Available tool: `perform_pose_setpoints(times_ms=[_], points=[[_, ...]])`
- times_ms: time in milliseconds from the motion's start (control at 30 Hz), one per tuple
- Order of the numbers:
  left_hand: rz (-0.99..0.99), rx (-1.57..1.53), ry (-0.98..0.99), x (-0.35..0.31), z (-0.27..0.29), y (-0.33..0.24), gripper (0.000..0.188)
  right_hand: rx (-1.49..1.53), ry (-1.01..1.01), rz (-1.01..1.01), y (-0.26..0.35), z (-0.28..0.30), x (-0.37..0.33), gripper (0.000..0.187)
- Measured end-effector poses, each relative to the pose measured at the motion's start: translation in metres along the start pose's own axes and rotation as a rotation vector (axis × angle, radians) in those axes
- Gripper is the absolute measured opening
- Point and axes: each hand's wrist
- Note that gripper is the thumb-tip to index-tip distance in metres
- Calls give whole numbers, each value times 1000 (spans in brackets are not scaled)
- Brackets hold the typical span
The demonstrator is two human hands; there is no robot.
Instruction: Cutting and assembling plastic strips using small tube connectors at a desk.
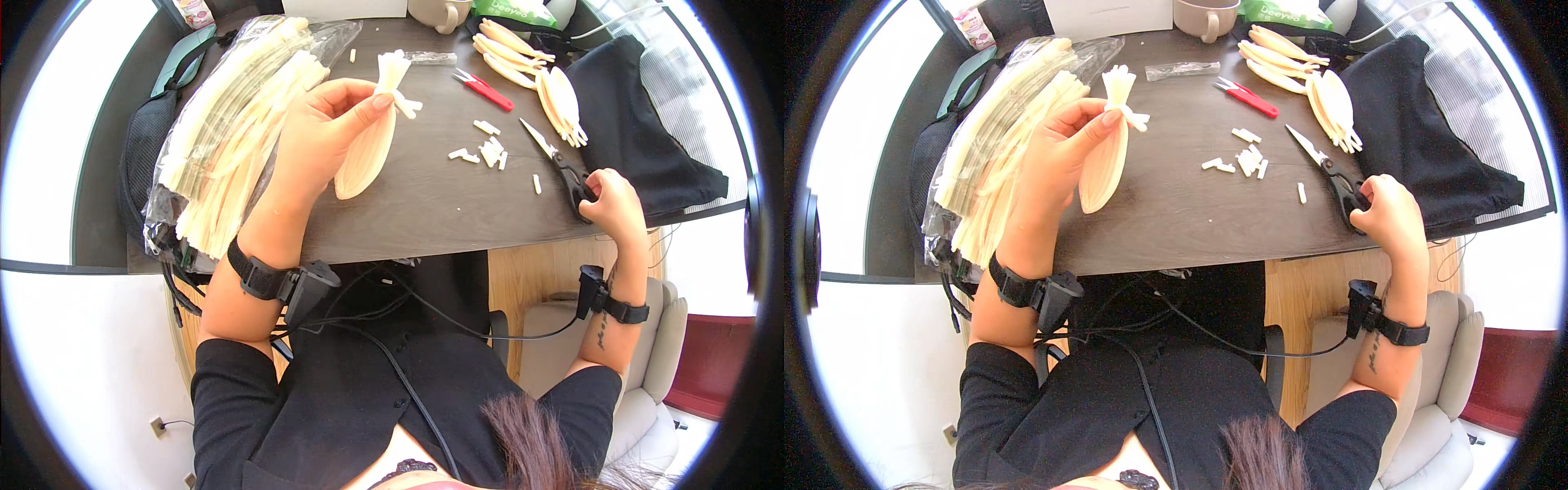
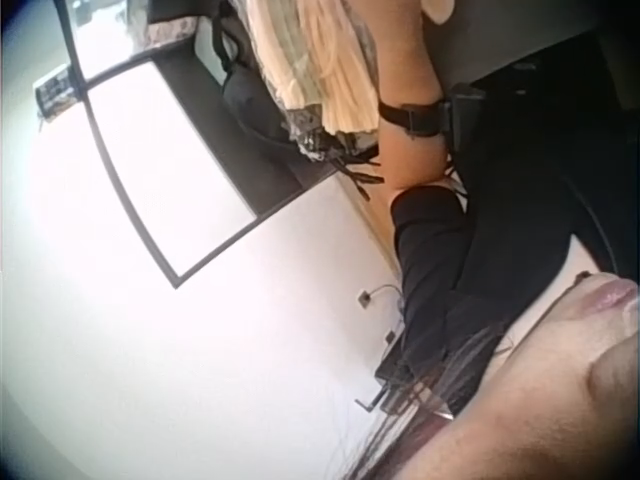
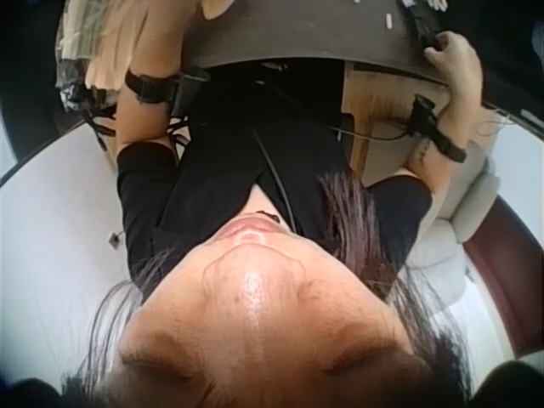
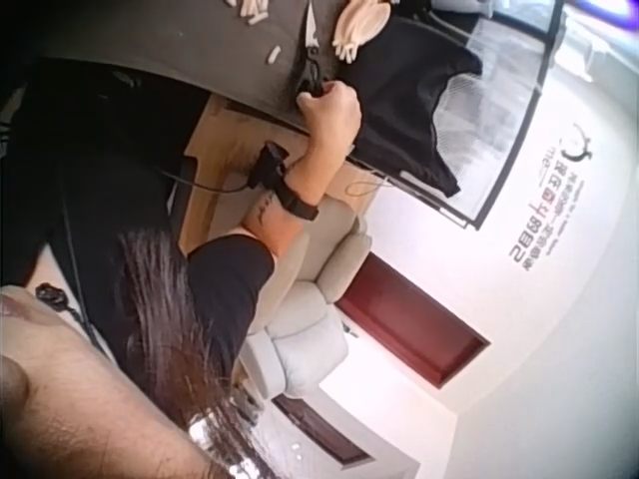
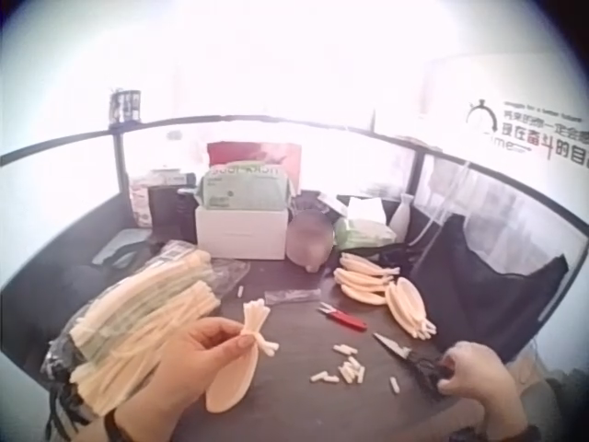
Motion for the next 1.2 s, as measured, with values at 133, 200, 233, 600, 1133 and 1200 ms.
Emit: perform_pose_setpoints(times_ms=[133, 200, 233, 600, 1133, 1200], points=[[-17, 52, -26, 0, 0, 1, 23, -44, -6, -29, 2, 2, -2, 27], [-17, 81, -31, 0, 0, 0, 23, 24, -32, -9, 4, 5, -7, 26], [-16, 109, -36, 0, 0, -1, 23, 91, -57, 11, 5, 8, -9, 26], [25, 128, 3, -1, -3, 0, 23, 91, -317, 477, 88, 34, -6, 50], [48, 295, 73, -3, -3, -2, 21, -42, -372, 587, 122, 36, 22, 51], [-16, 346, 50, -2, 0, 4, 20, -16, -315, 611, 125, 37, 23, 49]])
Point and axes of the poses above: each hand's wrist, its own x-axis towards the middle knuckle, its own z-axis out of the back of the hand, y = z × x, and after that the axes turned 9 degrees about y, right-handed
